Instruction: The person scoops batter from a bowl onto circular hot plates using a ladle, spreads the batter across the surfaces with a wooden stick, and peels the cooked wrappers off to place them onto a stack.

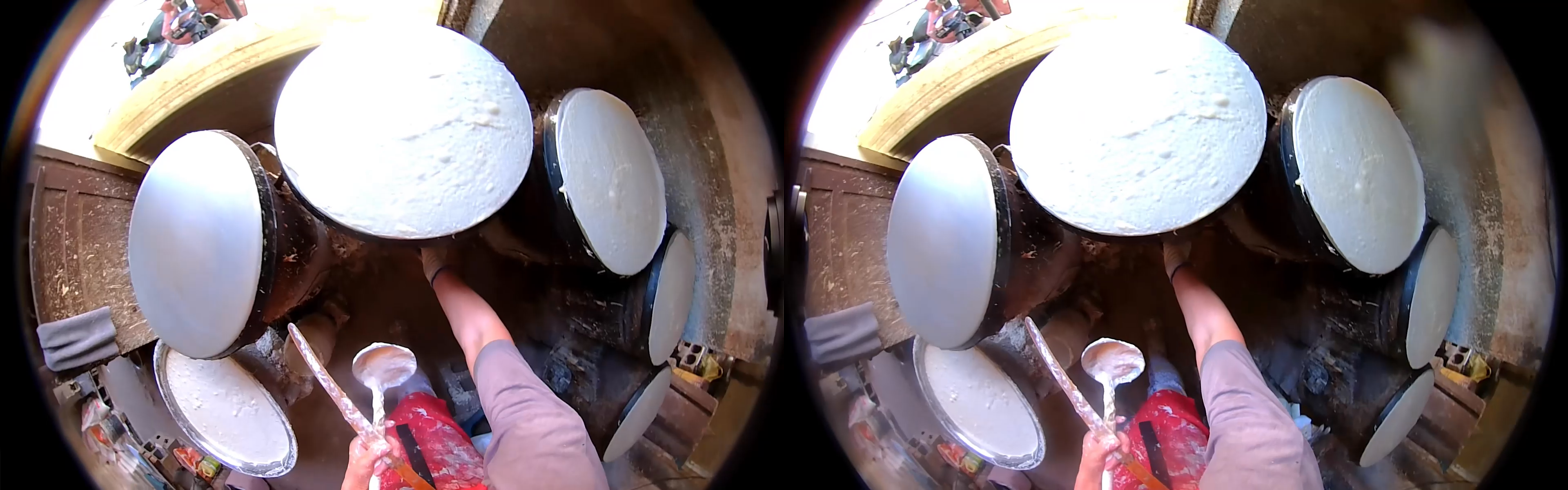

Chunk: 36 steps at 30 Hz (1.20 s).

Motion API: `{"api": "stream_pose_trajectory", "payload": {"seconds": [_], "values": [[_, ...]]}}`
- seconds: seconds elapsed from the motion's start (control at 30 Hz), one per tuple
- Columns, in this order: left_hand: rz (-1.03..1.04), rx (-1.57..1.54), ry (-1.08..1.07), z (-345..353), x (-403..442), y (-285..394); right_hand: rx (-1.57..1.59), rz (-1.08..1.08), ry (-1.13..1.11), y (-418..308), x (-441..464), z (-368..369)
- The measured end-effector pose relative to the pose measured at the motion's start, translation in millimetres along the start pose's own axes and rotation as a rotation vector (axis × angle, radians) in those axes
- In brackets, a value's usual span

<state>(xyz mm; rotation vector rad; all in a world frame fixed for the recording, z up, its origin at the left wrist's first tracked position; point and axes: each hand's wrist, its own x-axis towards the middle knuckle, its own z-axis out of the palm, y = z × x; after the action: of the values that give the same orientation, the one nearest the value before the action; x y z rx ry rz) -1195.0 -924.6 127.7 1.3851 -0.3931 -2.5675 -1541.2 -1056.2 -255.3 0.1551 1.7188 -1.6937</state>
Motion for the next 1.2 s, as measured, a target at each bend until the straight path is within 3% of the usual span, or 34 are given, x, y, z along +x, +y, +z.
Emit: {"api": "stream_pose_trajectory", "payload": {"seconds": [0.17,0.23,0.27,0.37,0.43,0.5,0.6,0.67,0.73,0.8,0.87,0.93,1.0,1.1,1.13,1.2], "values": [[0.014,-0.027,0.003,14.6,-4.9,4.8,0.104,-0.231,0.098,57.2,35.6,-12.4],[-0.002,-0.001,-0.001,18.9,-8.7,8.4,-0.582,-0.433,0.148,57.1,38.3,-27.0],[0.001,-0.007,-0.002,20.9,-11.1,9.8,-0.635,-0.233,-0.053,36.1,28.5,-32.2],[0.079,0.010,-0.051,19.2,-24.2,10.6,-0.604,0.261,-0.285,-30.8,-52.1,-37.4],[0.190,0.004,-0.048,20.5,-34.8,17.4,-0.506,0.430,-0.566,-84.5,-147.2,-48.4],[0.253,-0.029,0.001,27.8,-53.6,34.4,-0.376,0.597,-0.991,-139.5,-260.5,-55.7],[0.482,0.029,-0.011,-17.6,-61.1,27.3,-0.221,0.683,-1.567,-198.1,-410.4,-41.4],[0.588,0.054,0.020,-36.8,-72.4,31.8,-0.483,0.323,-1.668,-194.4,-480.2,-24.0],[0.636,0.037,0.000,-51.5,-96.0,39.0,-0.490,0.542,-1.379,-198.3,-526.5,-6.4],[0.679,-0.101,-0.100,-80.1,-110.6,38.2,-0.523,0.505,-1.383,-184.0,-539.7,-1.2],[0.694,-0.234,0.007,-105.7,-137.0,43.0,-0.620,0.336,-1.324,-227.0,-563.1,28.5],[0.714,-0.356,0.100,-156.4,-133.4,41.0,-0.990,0.017,-1.248,-252.7,-572.7,53.8],[0.678,-0.219,0.382,-215.7,-119.9,50.4,-1.209,-0.354,-1.250,-250.9,-568.1,69.9],[0.625,0.007,0.636,-274.5,-87.1,77.9,-1.682,-0.756,-1.296,-231.0,-556.8,112.4],[0.586,0.044,0.702,-284.1,-74.2,87.5,-1.763,-0.841,-1.294,-216.2,-554.5,127.0],[0.551,0.067,0.761,-302.0,-47.2,95.1,-1.915,-0.789,-1.323,-177.6,-543.9,151.3]]}}
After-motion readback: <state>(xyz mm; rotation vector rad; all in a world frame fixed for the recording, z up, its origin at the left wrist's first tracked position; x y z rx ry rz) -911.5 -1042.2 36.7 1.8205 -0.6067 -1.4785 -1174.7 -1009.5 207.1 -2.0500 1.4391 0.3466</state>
